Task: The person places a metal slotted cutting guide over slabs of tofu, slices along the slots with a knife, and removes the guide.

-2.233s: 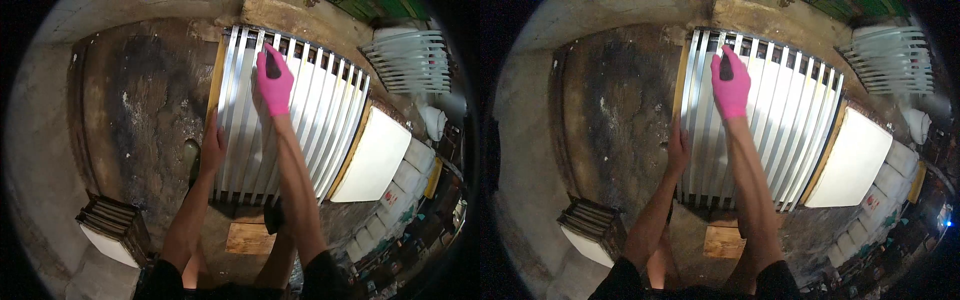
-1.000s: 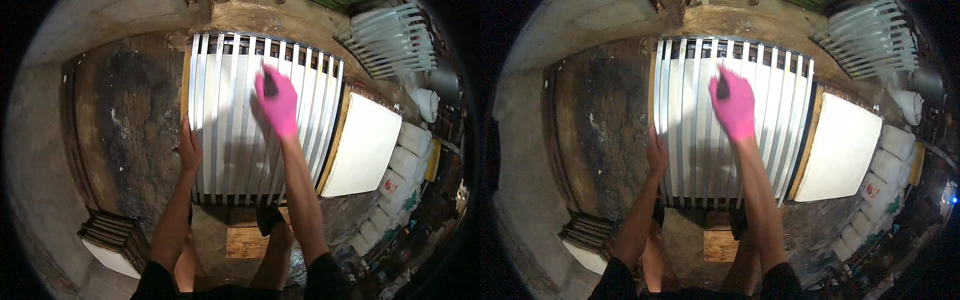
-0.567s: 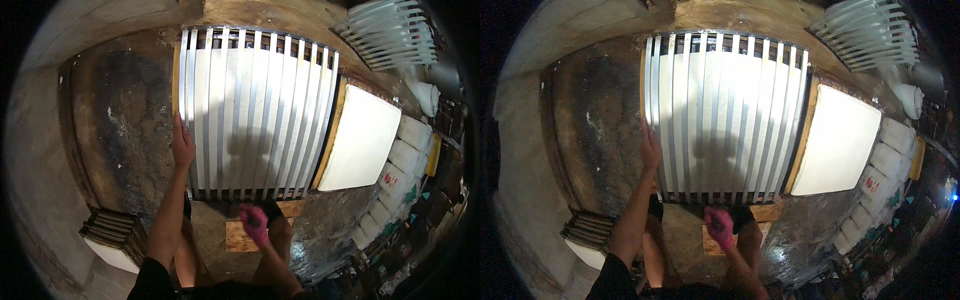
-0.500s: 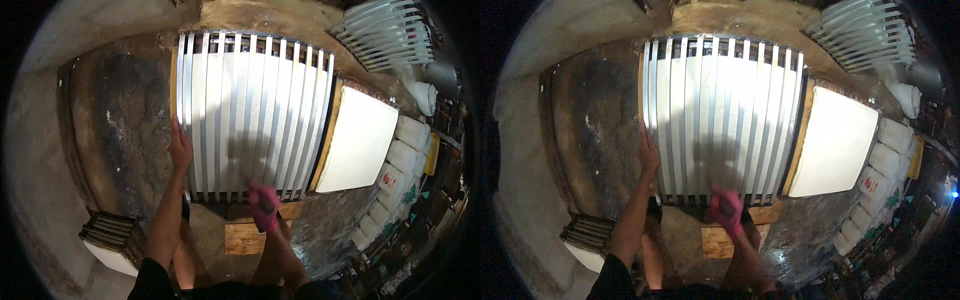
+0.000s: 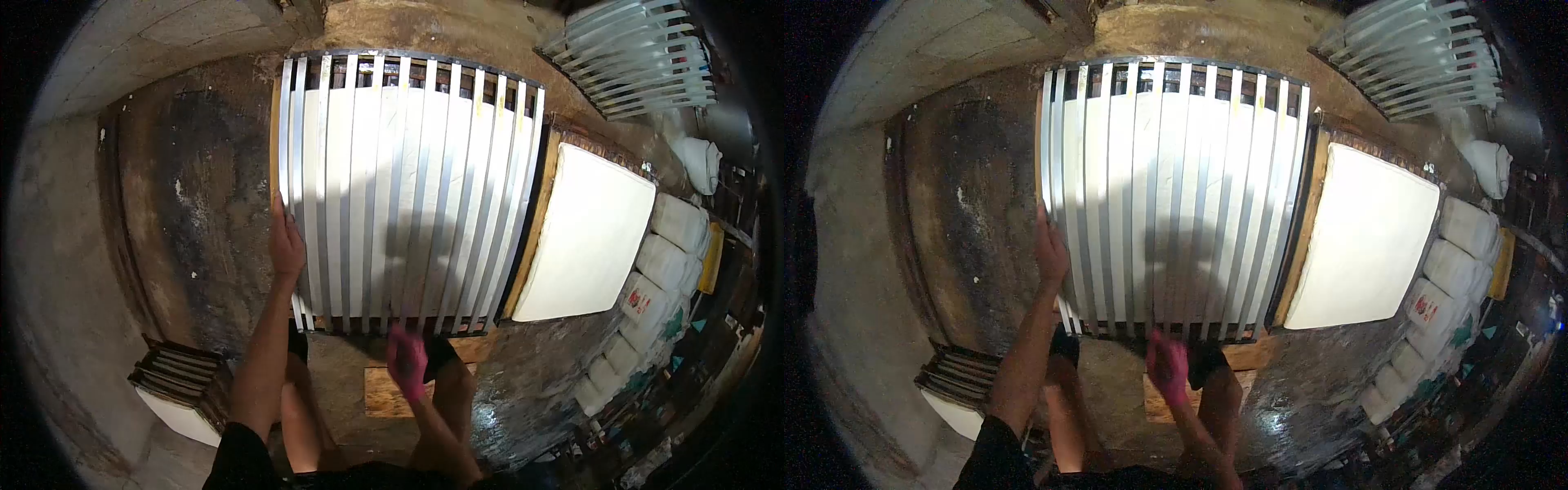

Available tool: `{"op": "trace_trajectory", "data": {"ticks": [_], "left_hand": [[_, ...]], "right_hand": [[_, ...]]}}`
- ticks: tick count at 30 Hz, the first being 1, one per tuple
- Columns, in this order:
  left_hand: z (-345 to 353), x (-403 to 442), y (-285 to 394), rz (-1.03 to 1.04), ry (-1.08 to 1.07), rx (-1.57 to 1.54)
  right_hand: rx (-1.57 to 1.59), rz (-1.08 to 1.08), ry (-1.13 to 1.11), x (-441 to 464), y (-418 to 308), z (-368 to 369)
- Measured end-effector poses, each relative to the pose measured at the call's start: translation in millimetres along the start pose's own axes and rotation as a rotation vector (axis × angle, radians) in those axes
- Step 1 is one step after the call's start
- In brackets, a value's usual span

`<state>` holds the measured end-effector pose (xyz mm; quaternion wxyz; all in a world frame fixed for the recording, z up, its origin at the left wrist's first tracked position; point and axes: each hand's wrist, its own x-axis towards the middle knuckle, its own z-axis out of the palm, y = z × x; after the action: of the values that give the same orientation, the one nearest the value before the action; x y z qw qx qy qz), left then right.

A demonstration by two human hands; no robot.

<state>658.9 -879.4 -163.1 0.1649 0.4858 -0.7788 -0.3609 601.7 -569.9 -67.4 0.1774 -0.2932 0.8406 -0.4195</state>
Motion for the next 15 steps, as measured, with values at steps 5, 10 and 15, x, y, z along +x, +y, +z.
{"op": "trace_trajectory", "data": {"ticks": [5,10,15], "left_hand": [[8,-2,-17,0.008,0.017,-0.035],[2,0,-3,-0.041,0.009,0.045],[1,-5,-7,0.014,0.024,0.060]], "right_hand": [[0.208,0.095,-0.010,77,4,-49],[-0.263,-0.290,0.101,358,-27,-29],[0.306,-0.190,0.232,298,30,30]]}}
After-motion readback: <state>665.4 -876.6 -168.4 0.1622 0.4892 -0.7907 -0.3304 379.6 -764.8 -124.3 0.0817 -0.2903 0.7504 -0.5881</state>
